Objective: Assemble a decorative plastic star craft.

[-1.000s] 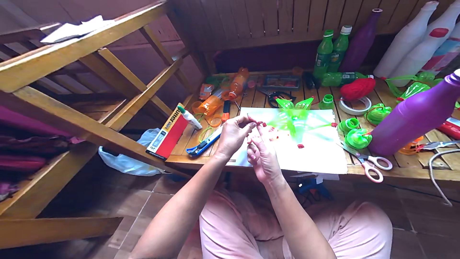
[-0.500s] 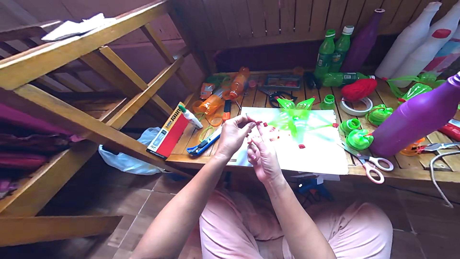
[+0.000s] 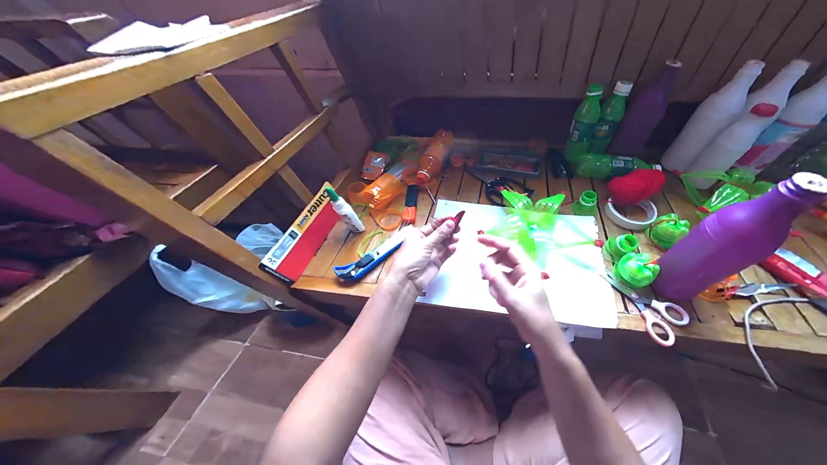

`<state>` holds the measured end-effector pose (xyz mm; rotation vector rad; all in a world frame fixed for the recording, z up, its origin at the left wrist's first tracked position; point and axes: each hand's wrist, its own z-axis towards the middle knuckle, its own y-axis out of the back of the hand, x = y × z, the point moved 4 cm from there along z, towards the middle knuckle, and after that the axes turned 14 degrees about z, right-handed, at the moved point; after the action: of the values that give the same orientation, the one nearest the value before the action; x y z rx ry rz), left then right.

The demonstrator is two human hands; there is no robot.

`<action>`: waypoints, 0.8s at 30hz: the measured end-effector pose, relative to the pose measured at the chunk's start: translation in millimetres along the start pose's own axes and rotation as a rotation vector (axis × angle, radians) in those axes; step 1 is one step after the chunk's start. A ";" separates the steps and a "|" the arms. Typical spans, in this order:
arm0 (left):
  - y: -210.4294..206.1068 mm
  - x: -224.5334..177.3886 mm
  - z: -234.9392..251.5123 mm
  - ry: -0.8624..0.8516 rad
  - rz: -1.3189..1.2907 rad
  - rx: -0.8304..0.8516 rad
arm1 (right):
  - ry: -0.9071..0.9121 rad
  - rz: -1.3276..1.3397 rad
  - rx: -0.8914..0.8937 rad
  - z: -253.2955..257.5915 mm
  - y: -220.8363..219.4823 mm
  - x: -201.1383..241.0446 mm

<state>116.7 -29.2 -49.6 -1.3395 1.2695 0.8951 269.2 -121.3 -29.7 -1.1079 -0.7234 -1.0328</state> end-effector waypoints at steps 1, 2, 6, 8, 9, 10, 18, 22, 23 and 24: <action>-1.8 3.1 0.1 0.021 -0.093 0.024 | 0.118 -0.213 0.016 10.4 7.8 19.3; -5.2 5.5 -1.2 0.031 -0.165 0.049 | 0.225 -0.426 0.033 23.6 12.1 38.0; -24.9 11.1 -5.1 0.041 -0.388 0.069 | 0.260 -0.992 0.225 88.6 2.2 78.0; -31.2 11.8 -5.7 0.053 -0.465 0.057 | 0.136 -1.106 0.370 117.7 -7.3 76.5; -34.3 10.2 -6.8 0.049 -0.485 0.066 | 0.064 -1.167 0.441 129.7 -11.7 73.5; -36.3 8.7 -7.0 0.048 -0.500 0.072 | -0.038 -1.220 0.500 139.1 -16.9 71.1; -38.8 4.4 -4.4 0.012 -0.459 0.082 | -0.273 -1.411 0.664 162.8 -44.1 55.7; -41.6 -0.4 1.0 -0.009 -0.360 0.110 | -0.312 -1.434 0.718 167.4 -51.1 59.6; -40.3 0.0 2.7 -0.017 -0.288 0.126 | -0.334 -1.439 0.707 168.8 -52.1 63.1; -37.1 0.5 3.2 -0.042 -0.181 0.140 | -0.328 -1.441 0.683 172.7 -50.3 66.6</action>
<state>153.5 -29.8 -43.8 -1.2948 1.1377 0.6918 251.2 18.0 101.0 0.0157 -2.0887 -1.5500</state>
